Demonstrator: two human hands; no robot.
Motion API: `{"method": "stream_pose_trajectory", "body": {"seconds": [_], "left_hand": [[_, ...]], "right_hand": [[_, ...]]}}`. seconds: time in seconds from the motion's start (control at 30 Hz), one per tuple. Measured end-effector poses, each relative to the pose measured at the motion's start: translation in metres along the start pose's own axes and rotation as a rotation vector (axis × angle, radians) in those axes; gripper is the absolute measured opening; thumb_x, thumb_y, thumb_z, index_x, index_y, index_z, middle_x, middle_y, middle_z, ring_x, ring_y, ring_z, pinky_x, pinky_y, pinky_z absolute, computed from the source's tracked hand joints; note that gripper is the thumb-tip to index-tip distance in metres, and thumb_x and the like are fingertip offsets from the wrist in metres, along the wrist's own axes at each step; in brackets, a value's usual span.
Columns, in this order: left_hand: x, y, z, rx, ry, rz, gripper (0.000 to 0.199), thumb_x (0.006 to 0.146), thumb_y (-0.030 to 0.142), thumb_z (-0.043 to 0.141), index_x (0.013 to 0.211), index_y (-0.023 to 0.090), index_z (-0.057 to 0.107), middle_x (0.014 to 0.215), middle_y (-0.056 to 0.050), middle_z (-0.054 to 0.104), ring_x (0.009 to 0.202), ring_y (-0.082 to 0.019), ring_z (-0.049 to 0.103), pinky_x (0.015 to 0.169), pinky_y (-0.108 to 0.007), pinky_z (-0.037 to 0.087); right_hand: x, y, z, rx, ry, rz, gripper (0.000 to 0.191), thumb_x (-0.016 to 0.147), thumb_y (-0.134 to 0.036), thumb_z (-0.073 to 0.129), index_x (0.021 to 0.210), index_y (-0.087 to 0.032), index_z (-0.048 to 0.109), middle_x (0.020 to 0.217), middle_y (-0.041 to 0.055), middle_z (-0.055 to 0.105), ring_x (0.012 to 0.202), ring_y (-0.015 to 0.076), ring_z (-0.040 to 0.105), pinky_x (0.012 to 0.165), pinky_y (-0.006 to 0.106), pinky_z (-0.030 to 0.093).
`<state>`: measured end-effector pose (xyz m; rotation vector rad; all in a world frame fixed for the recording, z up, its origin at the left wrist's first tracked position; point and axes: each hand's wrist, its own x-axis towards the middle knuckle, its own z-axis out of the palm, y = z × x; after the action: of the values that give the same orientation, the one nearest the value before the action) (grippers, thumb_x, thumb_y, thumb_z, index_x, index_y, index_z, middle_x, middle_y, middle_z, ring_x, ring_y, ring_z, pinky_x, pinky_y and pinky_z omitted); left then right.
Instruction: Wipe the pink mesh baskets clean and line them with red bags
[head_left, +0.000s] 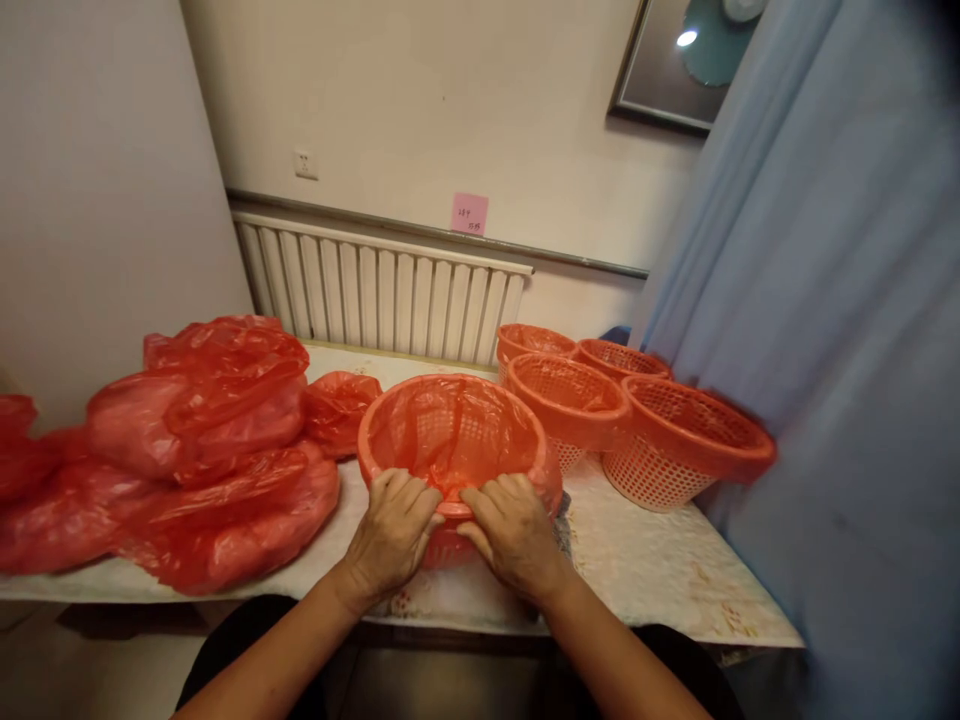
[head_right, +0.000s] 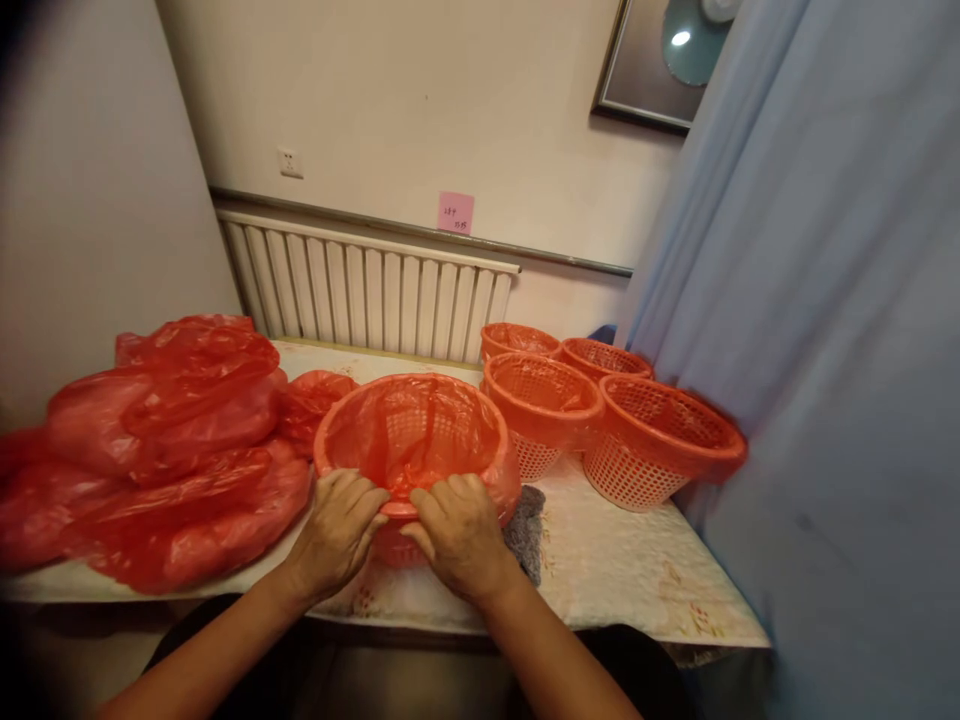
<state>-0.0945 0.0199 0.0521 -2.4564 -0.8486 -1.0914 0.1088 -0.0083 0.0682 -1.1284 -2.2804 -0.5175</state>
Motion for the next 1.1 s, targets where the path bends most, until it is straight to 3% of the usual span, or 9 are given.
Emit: {"method": "stream_pose_trajectory", "body": {"seconds": [0.17,0.27,0.4,0.5,0.57,0.77,0.9,1.0,1.1], "left_hand": [[0.007,-0.013,0.001,-0.004,0.013,0.042,0.028,0.096,0.027,0.034,0.086,0.016,0.058,0.076,-0.006,0.054,0.078,-0.023,0.041,0.079,-0.043,0.037],[0.008,-0.016,0.000,-0.035,0.012,0.045,0.029,0.097,0.028,0.033,0.087,0.015,0.058,0.076,-0.006,0.054,0.077,-0.023,0.043,0.079,-0.043,0.038],[0.007,-0.009,-0.007,-0.044,-0.002,-0.011,0.021,0.095,0.021,0.041,0.102,0.013,0.058,0.093,-0.010,0.060,0.095,-0.026,0.048,0.090,-0.047,0.036],[0.008,0.009,-0.010,0.034,0.055,-0.039,0.029,0.092,0.015,0.047,0.120,0.012,0.054,0.115,-0.015,0.058,0.112,-0.030,0.044,0.096,-0.049,0.033],[0.012,0.022,-0.009,0.041,0.068,0.006,0.033,0.091,0.013,0.049,0.124,0.012,0.052,0.118,-0.015,0.058,0.113,-0.030,0.044,0.098,-0.049,0.033],[0.021,0.035,0.006,0.009,-0.020,-0.004,0.025,0.093,0.015,0.045,0.114,0.010,0.058,0.088,-0.008,0.063,0.084,-0.023,0.049,0.085,-0.044,0.037],[0.017,0.024,0.008,0.026,-0.021,-0.029,0.021,0.094,0.019,0.042,0.098,0.012,0.062,0.075,-0.006,0.057,0.076,-0.022,0.044,0.079,-0.042,0.037],[0.014,0.017,0.004,0.015,-0.051,-0.016,0.023,0.094,0.018,0.039,0.094,0.012,0.061,0.075,-0.006,0.056,0.077,-0.022,0.043,0.079,-0.042,0.037],[0.013,0.012,0.001,0.007,-0.071,-0.015,0.023,0.094,0.017,0.038,0.092,0.012,0.060,0.076,-0.007,0.055,0.077,-0.022,0.042,0.079,-0.042,0.036]], "right_hand": [[-0.015,0.054,0.004,0.131,0.084,-0.004,0.023,0.096,-0.035,0.043,0.105,-0.018,0.056,0.089,0.0066,0.059,0.087,0.0227,0.049,0.089,0.043,0.037],[-0.018,0.067,0.011,0.166,0.149,0.012,0.017,0.095,-0.029,0.042,0.104,-0.020,0.054,0.092,0.0060,0.058,0.092,0.0224,0.050,0.101,0.049,0.033],[-0.017,0.059,0.017,0.124,0.172,0.085,0.014,0.094,-0.026,0.042,0.096,-0.021,0.055,0.085,0.0038,0.053,0.086,0.0216,0.048,0.102,0.050,0.034],[-0.014,0.048,0.017,0.082,0.158,0.113,0.013,0.093,-0.025,0.043,0.092,-0.021,0.055,0.083,0.0036,0.051,0.085,0.0214,0.046,0.101,0.048,0.034],[-0.012,0.040,0.016,0.055,0.150,0.131,0.012,0.093,-0.026,0.044,0.090,-0.020,0.055,0.083,0.0039,0.052,0.086,0.0217,0.045,0.099,0.046,0.035],[-0.006,0.011,0.011,-0.036,0.114,0.215,0.021,0.094,-0.030,0.046,0.077,-0.019,0.055,0.078,0.0050,0.052,0.079,0.0221,0.042,0.081,0.040,0.038],[-0.004,-0.001,0.002,0.000,0.072,0.215,0.018,0.093,-0.033,0.050,0.089,-0.019,0.060,0.080,0.0058,0.056,0.080,0.0228,0.045,0.078,0.040,0.037],[-0.006,0.007,-0.008,0.191,0.050,0.129,0.024,0.094,-0.037,0.050,0.108,-0.020,0.059,0.090,0.0067,0.061,0.086,0.0230,0.050,0.080,0.040,0.040],[-0.009,0.027,-0.020,0.433,0.155,0.125,0.028,0.096,-0.037,0.046,0.118,-0.021,0.054,0.105,0.0076,0.062,0.098,0.0220,0.054,0.087,0.038,0.043]]}}
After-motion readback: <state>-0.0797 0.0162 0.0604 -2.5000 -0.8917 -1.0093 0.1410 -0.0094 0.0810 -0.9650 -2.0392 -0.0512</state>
